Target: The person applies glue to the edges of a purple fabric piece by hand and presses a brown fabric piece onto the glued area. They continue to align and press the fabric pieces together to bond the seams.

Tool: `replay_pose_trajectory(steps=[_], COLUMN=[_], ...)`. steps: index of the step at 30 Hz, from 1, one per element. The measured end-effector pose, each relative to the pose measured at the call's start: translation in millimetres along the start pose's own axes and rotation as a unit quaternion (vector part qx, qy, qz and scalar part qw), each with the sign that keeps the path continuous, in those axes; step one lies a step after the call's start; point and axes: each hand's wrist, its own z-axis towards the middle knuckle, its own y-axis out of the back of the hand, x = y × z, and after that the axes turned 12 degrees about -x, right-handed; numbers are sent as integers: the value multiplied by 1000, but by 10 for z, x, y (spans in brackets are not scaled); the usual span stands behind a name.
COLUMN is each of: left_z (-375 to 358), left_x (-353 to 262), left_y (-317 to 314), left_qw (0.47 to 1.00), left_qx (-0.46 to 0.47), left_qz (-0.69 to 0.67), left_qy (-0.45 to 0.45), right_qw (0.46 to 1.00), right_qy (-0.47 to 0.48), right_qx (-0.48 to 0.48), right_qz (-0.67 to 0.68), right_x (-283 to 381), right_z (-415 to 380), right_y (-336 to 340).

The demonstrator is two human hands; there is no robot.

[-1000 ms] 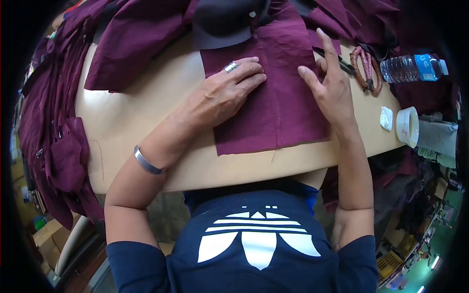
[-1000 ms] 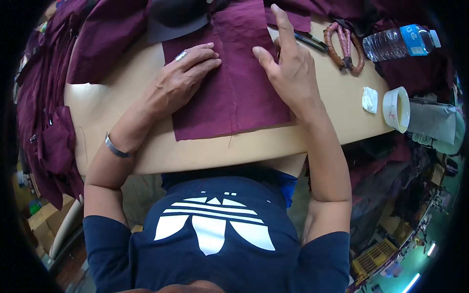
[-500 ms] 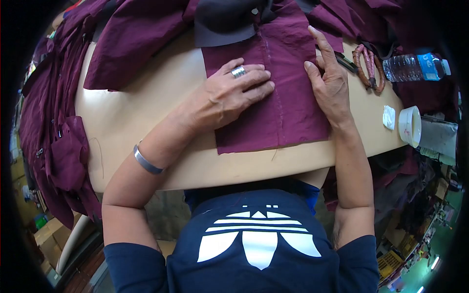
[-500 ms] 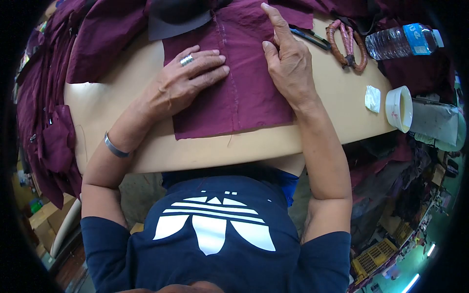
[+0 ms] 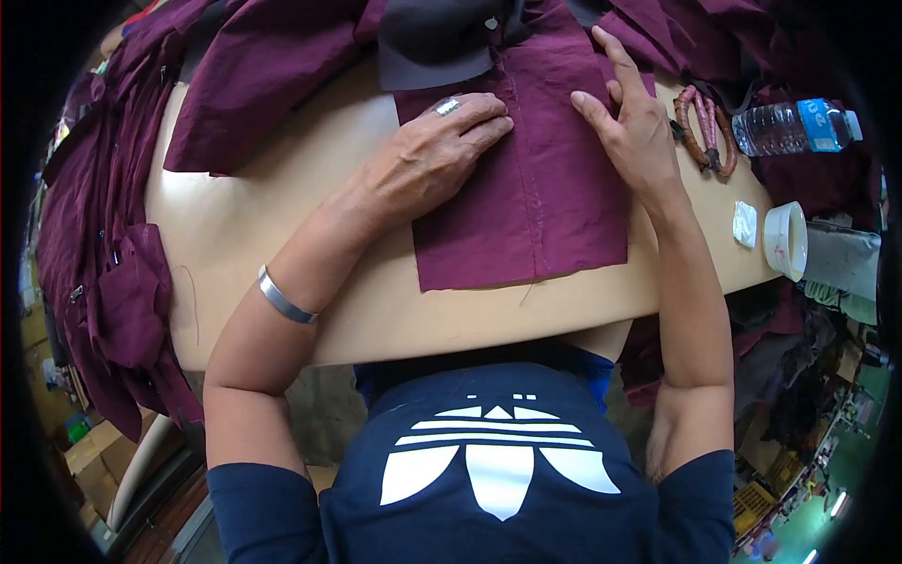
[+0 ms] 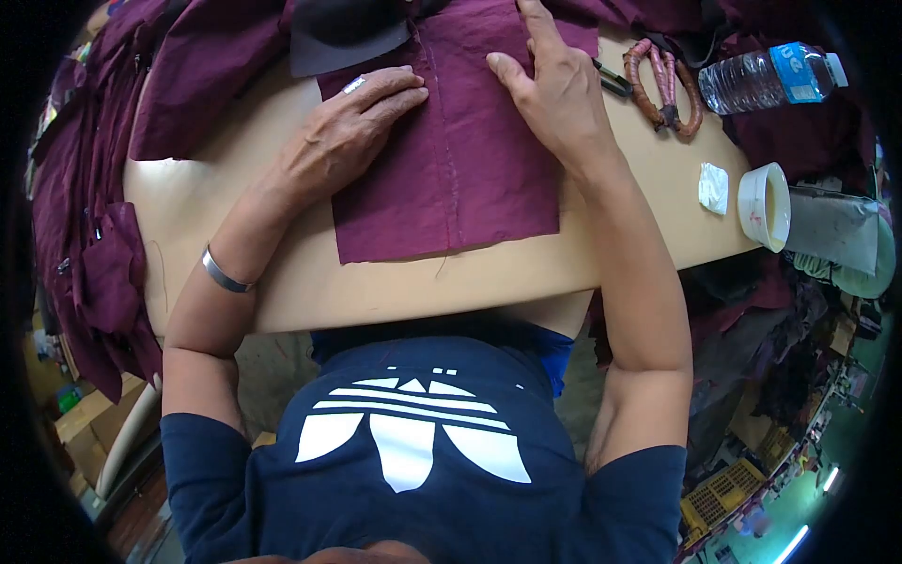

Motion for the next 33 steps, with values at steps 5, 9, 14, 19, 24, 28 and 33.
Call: replay_pose_trajectory(steps=[5,9,14,19,24,28,33], left_z=[-12,-7,31,48,59,74,136], left_x=[2,-7,-13,-12,-38,27,210], left_y=[16,8,57,6,7,-6,-76], left_qw=[1000,1000,997,998,996,1000,999], left_qx=[7,4,28,18,21,-2,-21], left_qz=[3,26,42,52,79,11,34], left_qy=[-2,-15,-64,-31,-37,-26,-9], right_qw=[996,996,997,996,998,999,1000], right_qy=[-56,-53,-38,4,-23,-8,15], right_qx=[15,12,12,-6,9,9,-11], right_qz=[69,77,70,88,62,47,-22], right_x=[14,7,-2,-52,-9,-43,-59], right_z=[-16,-33,-41,-43,-59,-43,117], right_y=[-20,-30,-36,-78,-53,-57,-71])
